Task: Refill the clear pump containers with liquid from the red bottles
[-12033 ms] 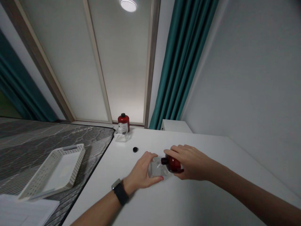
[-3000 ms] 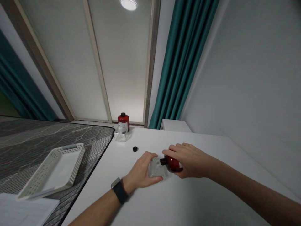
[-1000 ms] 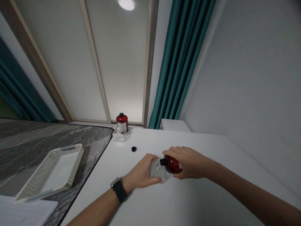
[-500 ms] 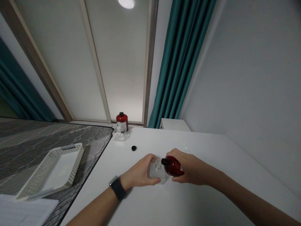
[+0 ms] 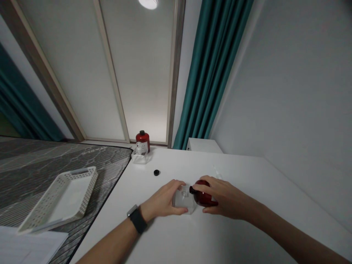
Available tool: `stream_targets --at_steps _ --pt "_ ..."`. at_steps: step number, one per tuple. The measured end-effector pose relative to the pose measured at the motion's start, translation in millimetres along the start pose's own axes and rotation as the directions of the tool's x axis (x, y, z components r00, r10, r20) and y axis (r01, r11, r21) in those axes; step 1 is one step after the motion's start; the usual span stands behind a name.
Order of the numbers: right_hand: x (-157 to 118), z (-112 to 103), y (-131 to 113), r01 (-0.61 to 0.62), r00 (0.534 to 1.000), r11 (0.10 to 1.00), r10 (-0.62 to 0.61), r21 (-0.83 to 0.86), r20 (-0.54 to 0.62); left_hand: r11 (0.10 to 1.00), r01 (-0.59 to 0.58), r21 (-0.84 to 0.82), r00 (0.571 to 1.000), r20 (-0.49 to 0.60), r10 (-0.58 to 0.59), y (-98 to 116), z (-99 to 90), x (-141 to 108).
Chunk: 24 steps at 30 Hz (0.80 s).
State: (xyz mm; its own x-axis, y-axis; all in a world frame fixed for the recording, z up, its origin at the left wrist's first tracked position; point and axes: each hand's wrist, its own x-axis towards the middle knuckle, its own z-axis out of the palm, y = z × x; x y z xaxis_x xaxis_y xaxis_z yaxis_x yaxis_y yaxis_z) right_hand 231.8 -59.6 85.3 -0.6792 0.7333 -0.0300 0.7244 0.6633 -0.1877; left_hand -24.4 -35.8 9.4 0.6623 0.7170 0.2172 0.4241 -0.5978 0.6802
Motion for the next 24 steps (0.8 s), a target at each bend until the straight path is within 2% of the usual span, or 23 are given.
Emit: stream_targets --at_steps 9,16,24 --pt "2.4 -10.3 -5.6 0.047 0.999 0.997 -0.047 -0.058 0.013 0.994 -0.082 0.076 0.996 0.027 0.080 3.3 -1.1 -0.4" --pt "4.9 -14.6 -7.9 0.049 0.999 0.996 -0.048 -0.074 0.015 0.991 -0.089 0.102 0.996 0.038 0.085 2.0 1.8 -1.6" --pt "5.5 -18.8 -8.7 0.048 0.996 0.997 -0.043 -0.066 0.072 0.988 -0.090 0.127 0.995 0.047 0.085 5.1 0.3 -0.9"
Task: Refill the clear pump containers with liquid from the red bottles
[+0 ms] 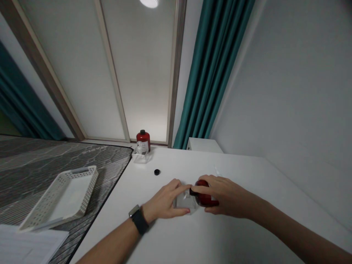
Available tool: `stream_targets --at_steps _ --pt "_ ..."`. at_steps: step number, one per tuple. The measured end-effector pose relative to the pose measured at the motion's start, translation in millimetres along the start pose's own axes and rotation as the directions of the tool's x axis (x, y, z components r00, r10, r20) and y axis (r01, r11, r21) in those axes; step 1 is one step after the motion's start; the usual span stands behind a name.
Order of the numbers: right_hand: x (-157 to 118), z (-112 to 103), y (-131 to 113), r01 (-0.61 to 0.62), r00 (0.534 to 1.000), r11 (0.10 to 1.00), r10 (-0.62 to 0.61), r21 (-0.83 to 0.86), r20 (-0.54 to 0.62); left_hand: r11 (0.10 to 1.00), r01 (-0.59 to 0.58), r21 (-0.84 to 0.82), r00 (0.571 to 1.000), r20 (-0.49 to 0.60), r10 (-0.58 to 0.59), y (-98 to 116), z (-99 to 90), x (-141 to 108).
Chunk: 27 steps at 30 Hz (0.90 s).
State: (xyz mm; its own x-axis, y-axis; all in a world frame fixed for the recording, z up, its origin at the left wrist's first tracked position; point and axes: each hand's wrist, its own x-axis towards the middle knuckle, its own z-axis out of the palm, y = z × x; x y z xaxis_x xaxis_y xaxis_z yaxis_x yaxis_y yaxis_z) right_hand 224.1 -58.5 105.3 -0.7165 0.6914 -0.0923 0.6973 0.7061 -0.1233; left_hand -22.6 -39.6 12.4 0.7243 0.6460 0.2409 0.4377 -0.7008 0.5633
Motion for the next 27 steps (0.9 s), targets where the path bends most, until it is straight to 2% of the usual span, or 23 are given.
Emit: stream_targets --at_steps 19,27 --pt "0.8 -7.5 0.1 0.037 0.999 0.999 -0.038 0.005 0.034 0.999 -0.027 0.017 1.000 -0.010 0.027 -1.4 1.9 -1.0" --pt "2.1 -10.9 -1.3 0.031 0.998 0.999 -0.031 -0.010 0.050 0.999 -0.032 -0.018 0.998 -0.063 0.031 -0.9 3.3 0.0"
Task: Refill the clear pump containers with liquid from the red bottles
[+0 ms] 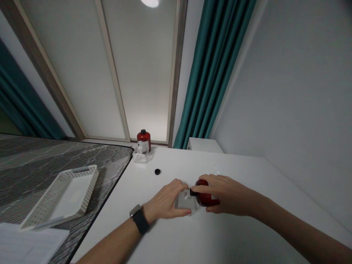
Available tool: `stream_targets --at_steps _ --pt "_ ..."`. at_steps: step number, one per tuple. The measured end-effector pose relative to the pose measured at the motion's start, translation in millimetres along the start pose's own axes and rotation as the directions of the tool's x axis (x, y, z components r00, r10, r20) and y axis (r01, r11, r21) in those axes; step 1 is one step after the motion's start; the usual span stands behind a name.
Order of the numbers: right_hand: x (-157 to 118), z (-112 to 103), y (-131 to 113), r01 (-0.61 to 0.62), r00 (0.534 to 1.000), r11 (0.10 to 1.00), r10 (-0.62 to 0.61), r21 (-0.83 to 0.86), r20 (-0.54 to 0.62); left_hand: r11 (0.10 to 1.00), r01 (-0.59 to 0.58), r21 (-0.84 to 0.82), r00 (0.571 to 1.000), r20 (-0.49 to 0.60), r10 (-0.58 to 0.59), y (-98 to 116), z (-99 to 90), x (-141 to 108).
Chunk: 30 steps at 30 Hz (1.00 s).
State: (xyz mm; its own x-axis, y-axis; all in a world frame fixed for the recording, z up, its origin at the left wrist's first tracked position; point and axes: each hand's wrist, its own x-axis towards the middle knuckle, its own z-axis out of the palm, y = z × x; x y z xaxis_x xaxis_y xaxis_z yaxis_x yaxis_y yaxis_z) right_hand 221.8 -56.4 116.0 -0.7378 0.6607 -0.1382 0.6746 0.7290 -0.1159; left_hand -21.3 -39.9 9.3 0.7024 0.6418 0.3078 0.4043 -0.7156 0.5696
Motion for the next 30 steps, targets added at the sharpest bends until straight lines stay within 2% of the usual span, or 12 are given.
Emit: stream_targets --at_steps 7,30 --pt "-0.6 0.4 1.3 0.006 1.000 1.000 -0.006 -0.006 0.001 1.000 -0.010 -0.008 0.999 -0.030 0.010 -1.9 1.2 -1.4" --pt "2.2 -10.2 -5.2 -0.030 0.996 0.999 0.032 -0.021 0.079 1.000 -0.023 0.006 1.000 0.004 0.022 -0.1 -2.2 -2.3"
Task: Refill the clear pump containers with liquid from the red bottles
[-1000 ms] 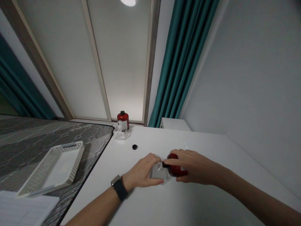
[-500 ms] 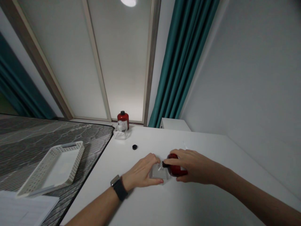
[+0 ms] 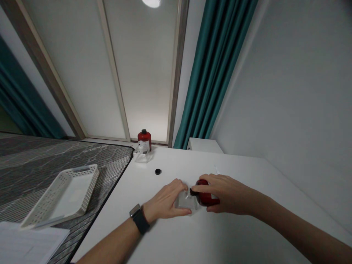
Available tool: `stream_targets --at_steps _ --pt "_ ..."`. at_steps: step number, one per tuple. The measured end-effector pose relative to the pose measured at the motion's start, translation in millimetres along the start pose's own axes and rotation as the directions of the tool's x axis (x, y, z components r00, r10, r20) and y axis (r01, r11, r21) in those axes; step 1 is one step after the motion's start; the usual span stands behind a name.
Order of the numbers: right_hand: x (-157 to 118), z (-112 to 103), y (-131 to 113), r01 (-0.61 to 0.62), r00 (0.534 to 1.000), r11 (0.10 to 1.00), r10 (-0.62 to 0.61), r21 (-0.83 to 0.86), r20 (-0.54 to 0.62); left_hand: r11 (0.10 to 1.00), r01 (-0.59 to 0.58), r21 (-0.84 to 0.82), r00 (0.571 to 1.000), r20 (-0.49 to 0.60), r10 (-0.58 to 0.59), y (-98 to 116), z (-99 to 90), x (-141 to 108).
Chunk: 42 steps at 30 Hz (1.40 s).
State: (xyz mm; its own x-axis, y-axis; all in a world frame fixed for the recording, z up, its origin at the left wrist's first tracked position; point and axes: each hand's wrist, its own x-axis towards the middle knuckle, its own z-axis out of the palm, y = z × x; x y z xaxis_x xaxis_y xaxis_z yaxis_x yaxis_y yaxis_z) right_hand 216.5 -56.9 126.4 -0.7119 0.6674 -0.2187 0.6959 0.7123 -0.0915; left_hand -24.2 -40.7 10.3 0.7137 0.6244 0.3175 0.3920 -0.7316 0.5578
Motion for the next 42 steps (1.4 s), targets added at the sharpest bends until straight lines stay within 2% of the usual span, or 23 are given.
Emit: stream_targets --at_steps 16,24,42 --pt "0.0 -1.2 -0.7 0.003 1.000 1.000 -0.003 -0.012 -0.001 1.000 0.030 0.003 1.000 0.007 -0.030 1.5 -0.6 0.5" --pt "0.9 -1.7 -0.6 0.002 1.000 1.000 -0.002 -0.018 0.004 0.985 0.170 -0.018 0.985 0.013 -0.170 5.0 -0.9 0.1" --pt "0.9 -7.0 -3.8 0.017 1.000 1.000 -0.017 -0.020 0.018 0.968 0.239 -0.075 0.971 0.001 -0.240 7.1 -0.3 0.3"
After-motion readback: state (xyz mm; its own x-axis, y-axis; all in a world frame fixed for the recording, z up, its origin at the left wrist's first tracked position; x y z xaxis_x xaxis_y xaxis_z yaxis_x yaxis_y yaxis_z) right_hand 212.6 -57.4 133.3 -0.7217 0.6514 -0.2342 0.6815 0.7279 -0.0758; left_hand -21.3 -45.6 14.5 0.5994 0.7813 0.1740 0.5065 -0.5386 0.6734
